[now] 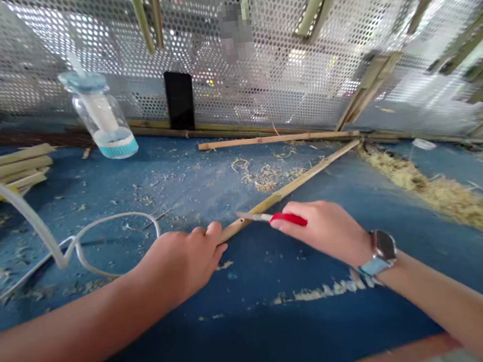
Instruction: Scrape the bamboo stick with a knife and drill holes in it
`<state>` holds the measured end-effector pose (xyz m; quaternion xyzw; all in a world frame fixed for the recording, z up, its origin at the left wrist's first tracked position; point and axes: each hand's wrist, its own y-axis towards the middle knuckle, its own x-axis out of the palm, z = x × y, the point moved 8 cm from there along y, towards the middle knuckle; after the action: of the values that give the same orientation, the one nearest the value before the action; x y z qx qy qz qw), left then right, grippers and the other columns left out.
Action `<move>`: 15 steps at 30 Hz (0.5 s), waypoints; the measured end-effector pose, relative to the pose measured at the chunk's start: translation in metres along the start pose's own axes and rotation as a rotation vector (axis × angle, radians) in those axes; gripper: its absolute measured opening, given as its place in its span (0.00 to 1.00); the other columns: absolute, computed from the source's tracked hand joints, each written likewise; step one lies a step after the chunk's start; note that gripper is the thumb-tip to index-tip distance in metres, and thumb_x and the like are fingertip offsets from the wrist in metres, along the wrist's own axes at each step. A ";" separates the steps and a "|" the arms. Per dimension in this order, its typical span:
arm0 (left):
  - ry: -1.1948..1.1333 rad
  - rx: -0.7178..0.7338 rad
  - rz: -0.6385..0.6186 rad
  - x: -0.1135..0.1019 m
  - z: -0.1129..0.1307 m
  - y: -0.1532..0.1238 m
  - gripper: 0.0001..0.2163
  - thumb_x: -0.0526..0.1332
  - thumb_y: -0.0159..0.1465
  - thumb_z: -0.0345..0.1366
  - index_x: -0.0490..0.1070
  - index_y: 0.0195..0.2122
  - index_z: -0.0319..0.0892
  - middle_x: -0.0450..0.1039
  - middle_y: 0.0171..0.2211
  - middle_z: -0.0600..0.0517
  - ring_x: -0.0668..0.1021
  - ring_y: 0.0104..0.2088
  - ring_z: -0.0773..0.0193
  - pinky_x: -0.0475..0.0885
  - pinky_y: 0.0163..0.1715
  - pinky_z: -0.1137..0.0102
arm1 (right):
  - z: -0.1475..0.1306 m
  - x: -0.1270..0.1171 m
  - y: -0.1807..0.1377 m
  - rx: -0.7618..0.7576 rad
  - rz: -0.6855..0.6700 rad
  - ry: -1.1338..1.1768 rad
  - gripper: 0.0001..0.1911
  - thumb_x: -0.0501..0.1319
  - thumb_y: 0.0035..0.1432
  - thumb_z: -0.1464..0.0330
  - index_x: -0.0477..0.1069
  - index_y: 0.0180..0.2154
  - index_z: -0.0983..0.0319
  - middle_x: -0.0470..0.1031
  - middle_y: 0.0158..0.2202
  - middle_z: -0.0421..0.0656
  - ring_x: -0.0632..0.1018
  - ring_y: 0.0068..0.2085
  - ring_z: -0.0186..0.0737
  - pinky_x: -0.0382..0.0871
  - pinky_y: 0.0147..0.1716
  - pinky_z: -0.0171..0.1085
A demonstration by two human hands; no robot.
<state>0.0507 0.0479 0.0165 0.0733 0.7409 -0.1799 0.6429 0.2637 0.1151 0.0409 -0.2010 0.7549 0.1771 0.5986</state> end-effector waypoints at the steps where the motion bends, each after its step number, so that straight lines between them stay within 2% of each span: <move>1: 0.004 -0.001 0.000 -0.003 0.003 0.002 0.14 0.51 0.78 0.40 0.74 0.52 0.40 0.84 0.30 0.47 0.87 0.28 0.45 0.63 0.19 0.64 | -0.009 0.002 -0.003 -0.038 -0.016 -0.020 0.39 0.43 0.73 0.35 0.74 0.32 0.58 0.75 0.23 0.41 0.73 0.23 0.37 0.56 0.24 0.37; 4: 0.021 -0.004 0.005 -0.004 0.006 0.006 0.14 0.51 0.79 0.39 0.74 0.52 0.41 0.84 0.30 0.48 0.87 0.29 0.46 0.66 0.20 0.63 | -0.020 -0.001 -0.008 -0.086 -0.005 -0.097 0.41 0.37 0.72 0.34 0.68 0.31 0.58 0.73 0.22 0.40 0.72 0.22 0.38 0.52 0.22 0.36; 9: 0.028 0.012 0.011 0.004 0.003 0.004 0.15 0.48 0.80 0.41 0.73 0.52 0.42 0.84 0.30 0.50 0.88 0.30 0.48 0.69 0.22 0.63 | -0.012 0.009 -0.012 -0.031 -0.051 -0.104 0.40 0.36 0.72 0.34 0.65 0.30 0.57 0.71 0.20 0.39 0.72 0.20 0.38 0.51 0.21 0.36; 12: 0.032 0.030 0.019 0.006 0.003 0.004 0.14 0.48 0.81 0.41 0.73 0.49 0.43 0.84 0.30 0.52 0.88 0.30 0.50 0.69 0.22 0.64 | -0.016 0.013 -0.016 -0.071 0.014 -0.125 0.40 0.32 0.73 0.35 0.65 0.31 0.57 0.73 0.20 0.39 0.74 0.20 0.38 0.51 0.21 0.35; 15: 0.035 0.043 0.029 0.007 0.003 0.004 0.14 0.49 0.81 0.40 0.73 0.47 0.43 0.83 0.29 0.53 0.88 0.30 0.51 0.68 0.21 0.64 | -0.014 0.010 -0.018 -0.072 0.055 -0.148 0.40 0.33 0.73 0.35 0.65 0.30 0.57 0.74 0.20 0.40 0.75 0.20 0.39 0.50 0.21 0.36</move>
<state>0.0541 0.0494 0.0085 0.1010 0.7470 -0.1849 0.6305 0.2590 0.0916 0.0335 -0.1879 0.7069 0.2347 0.6402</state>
